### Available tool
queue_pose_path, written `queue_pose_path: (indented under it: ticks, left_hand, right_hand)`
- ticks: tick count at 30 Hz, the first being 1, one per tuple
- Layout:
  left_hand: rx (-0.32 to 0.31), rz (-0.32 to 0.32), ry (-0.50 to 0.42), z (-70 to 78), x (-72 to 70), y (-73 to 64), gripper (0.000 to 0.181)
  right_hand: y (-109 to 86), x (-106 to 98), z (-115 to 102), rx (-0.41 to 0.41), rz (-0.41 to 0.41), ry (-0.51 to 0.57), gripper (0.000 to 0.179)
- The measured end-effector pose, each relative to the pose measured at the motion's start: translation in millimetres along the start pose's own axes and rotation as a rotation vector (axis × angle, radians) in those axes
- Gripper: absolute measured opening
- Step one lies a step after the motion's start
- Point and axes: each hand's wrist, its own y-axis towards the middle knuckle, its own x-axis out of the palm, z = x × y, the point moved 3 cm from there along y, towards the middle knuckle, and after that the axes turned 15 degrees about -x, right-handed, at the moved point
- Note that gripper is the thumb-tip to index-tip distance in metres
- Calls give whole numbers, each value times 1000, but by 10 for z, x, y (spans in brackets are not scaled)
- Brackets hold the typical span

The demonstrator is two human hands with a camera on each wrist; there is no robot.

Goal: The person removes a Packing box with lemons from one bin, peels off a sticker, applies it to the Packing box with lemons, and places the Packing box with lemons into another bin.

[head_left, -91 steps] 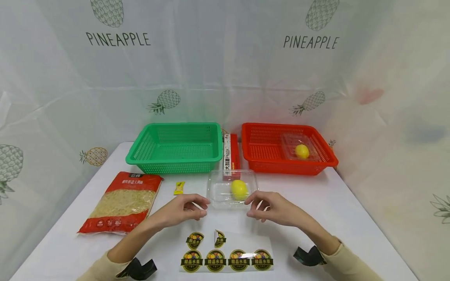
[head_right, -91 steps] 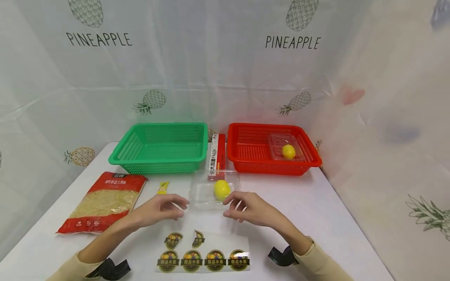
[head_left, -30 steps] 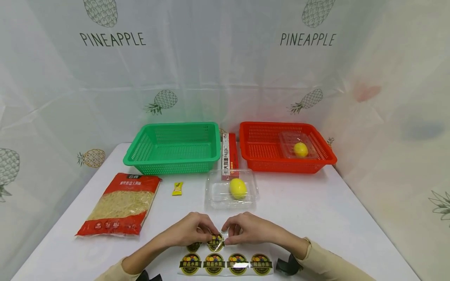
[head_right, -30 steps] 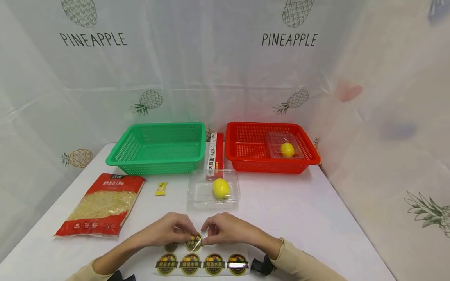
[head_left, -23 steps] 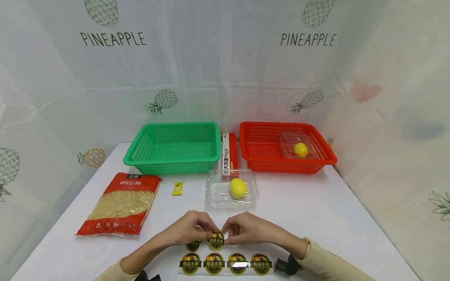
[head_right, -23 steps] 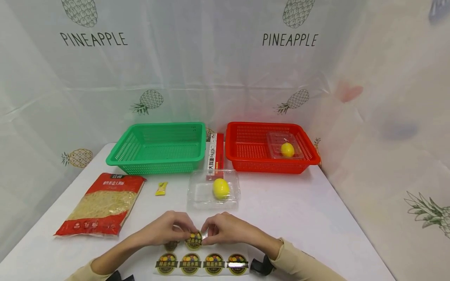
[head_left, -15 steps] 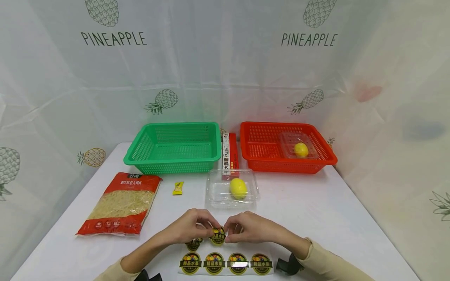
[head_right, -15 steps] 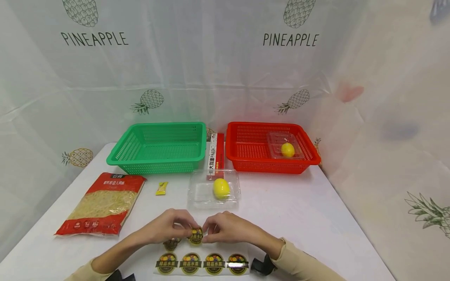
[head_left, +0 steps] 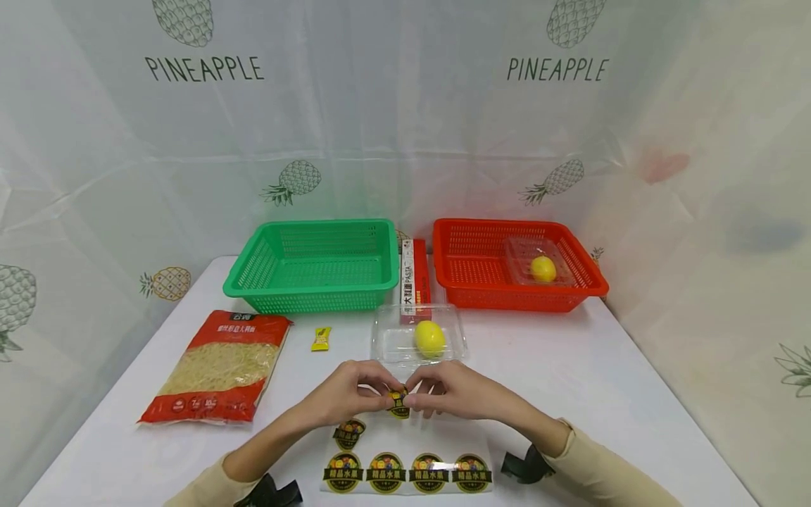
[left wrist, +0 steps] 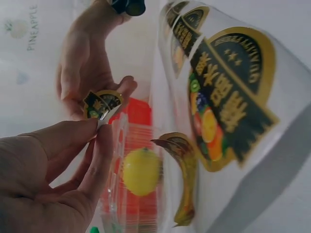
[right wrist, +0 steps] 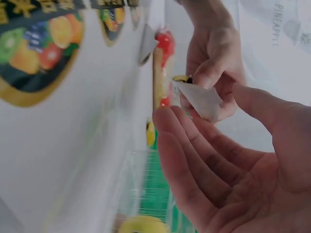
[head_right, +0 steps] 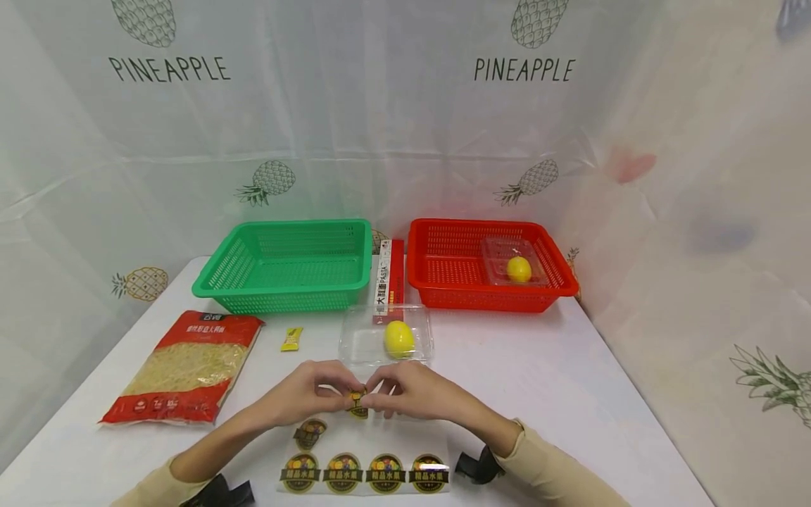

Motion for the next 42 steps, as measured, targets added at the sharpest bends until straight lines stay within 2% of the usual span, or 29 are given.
queue_pose_path:
  ticks: [6,11,20,24,32,35,42]
  left_hand:
    - [53,32,6,93,-65,64,25]
    - [78,52,25,178,-179,119,26]
    - [17,52,-33,288,-420,310,29]
    - [1,61,-39,330,-489,424,29]
    - [31,79,-23,350,-522,679,29]
    - [21,107,-16,333,-536,801,28]
    - [-6,166,29,313,-561,1036,26]
  right_hand:
    - [31,-105,-52,-7,79,-9,37]
    - [70,-245,-56,-51,153,-41,38]
    - [166,-463,18,-98,308,-74,27]
    - [196,-537,39,-106,351,-107,23]
    - [234,-719,133,-135,402,-135,23]
    - [257,-785,205,-123,417,-148,24]
    - [276,-884,442,-34,456,-152,27]
